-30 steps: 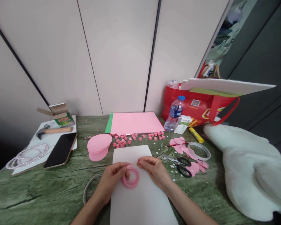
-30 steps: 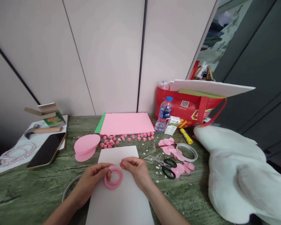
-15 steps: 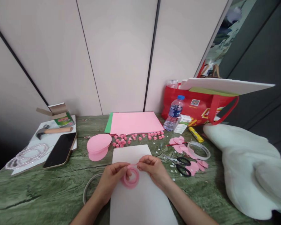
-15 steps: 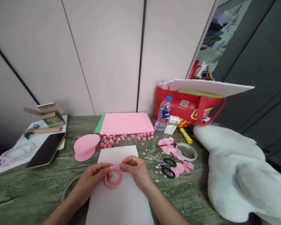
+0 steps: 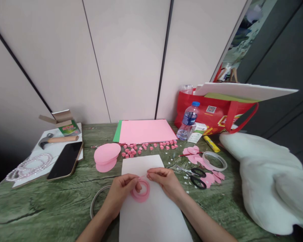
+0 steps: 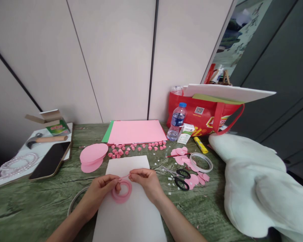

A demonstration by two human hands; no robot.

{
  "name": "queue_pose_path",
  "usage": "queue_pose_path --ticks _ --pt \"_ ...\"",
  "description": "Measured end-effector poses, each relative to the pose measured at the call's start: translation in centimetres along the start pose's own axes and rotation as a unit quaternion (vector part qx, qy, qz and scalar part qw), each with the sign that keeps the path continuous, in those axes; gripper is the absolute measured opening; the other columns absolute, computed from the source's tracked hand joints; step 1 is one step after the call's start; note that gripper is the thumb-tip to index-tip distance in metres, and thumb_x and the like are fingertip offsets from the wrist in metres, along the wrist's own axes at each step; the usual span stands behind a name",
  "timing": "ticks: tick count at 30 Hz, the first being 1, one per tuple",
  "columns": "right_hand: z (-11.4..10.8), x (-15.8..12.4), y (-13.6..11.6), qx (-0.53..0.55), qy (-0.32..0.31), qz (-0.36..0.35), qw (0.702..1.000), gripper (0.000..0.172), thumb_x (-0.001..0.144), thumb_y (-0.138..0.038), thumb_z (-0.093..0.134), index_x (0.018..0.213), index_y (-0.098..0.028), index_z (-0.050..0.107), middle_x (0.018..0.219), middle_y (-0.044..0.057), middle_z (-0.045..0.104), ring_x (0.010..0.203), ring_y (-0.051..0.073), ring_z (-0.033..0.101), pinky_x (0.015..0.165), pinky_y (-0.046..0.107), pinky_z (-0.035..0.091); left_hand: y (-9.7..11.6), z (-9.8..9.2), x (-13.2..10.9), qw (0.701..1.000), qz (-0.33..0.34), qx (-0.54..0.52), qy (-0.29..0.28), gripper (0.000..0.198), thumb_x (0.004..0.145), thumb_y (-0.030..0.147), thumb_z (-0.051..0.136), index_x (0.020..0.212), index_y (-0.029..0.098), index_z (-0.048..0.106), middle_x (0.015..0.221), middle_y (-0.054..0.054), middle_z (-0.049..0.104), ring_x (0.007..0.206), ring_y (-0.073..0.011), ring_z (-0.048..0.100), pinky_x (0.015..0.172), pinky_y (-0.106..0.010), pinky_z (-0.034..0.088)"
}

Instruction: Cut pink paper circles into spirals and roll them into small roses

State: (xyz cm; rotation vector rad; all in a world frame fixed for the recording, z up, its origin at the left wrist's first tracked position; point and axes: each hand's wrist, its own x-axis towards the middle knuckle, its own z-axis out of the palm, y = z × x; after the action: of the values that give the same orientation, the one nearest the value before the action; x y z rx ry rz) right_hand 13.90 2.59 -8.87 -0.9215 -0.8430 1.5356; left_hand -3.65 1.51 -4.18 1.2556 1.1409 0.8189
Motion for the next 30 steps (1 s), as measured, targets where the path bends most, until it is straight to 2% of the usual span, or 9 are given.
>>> queue_pose_path --ticks 4,11,15,24,27,30 --pt "0.17 -0.07 -0.19 0.007 -0.010 -0.001 1.000 0.021 0.053 -0.025 0.078 0.071 -0.015 0.071 0.074 0.006 0.071 0.065 0.014 0.062 0.068 0.028 0.048 -0.16 0.02 0.04 1.000 -0.008 -0.016 0.001 0.019 0.072 0.032 0.058 0.072 0.014 0.065 0.060 0.000 0.062 0.057 -0.0119 0.051 0.058 -0.021 0.037" --pt "0.05 -0.02 -0.15 0.021 -0.006 -0.010 1.000 0.018 0.052 -0.022 0.079 0.065 -0.016 0.068 0.055 -0.001 0.065 0.053 0.010 0.057 0.057 0.022 0.045 -0.32 0.01 0.11 1.000 0.001 -0.014 -0.006 0.018 0.074 0.030 0.057 0.067 0.014 0.064 0.060 0.000 0.062 0.057 -0.0113 0.050 0.059 -0.021 0.037" --pt "-0.06 0.01 -0.02 0.008 0.006 -0.026 1.000 0.015 0.054 -0.023 0.078 0.063 -0.016 0.068 0.054 -0.001 0.064 0.052 0.010 0.055 0.055 0.022 0.044 -0.13 0.04 0.08 1.000 0.001 -0.010 -0.006 0.019 0.073 0.031 0.058 0.066 0.014 0.064 0.059 0.001 0.062 0.057 -0.0115 0.050 0.059 -0.021 0.037" --pt "-0.16 0.08 0.08 0.014 0.008 -0.002 1.000 0.021 0.054 -0.024 0.078 0.072 -0.016 0.071 0.077 0.006 0.071 0.070 0.016 0.063 0.071 0.029 0.049 0.00 0.05 0.10 1.000 -0.001 -0.001 -0.001 0.021 0.072 0.034 0.057 0.068 0.014 0.064 0.060 -0.001 0.062 0.059 -0.0133 0.051 0.059 -0.022 0.038" --pt "-0.12 0.02 -0.03 0.019 -0.006 -0.005 1.000 0.021 0.056 -0.024 0.077 0.074 -0.015 0.071 0.083 0.007 0.071 0.068 0.015 0.063 0.070 0.028 0.050 -0.06 0.05 0.14 1.000 0.002 -0.004 -0.003 0.021 0.072 0.034 0.057 0.067 0.014 0.063 0.060 -0.001 0.062 0.058 -0.0130 0.051 0.059 -0.022 0.038" --pt "-0.04 -0.03 -0.12 0.040 -0.002 -0.002 0.999 0.023 0.055 -0.023 0.078 0.075 -0.015 0.070 0.080 0.007 0.071 0.066 0.014 0.063 0.068 0.027 0.050 -0.08 0.06 0.12 1.000 0.004 -0.012 -0.004 0.021 0.073 0.034 0.057 0.068 0.014 0.063 0.060 -0.001 0.062 0.058 -0.0125 0.051 0.059 -0.022 0.038"
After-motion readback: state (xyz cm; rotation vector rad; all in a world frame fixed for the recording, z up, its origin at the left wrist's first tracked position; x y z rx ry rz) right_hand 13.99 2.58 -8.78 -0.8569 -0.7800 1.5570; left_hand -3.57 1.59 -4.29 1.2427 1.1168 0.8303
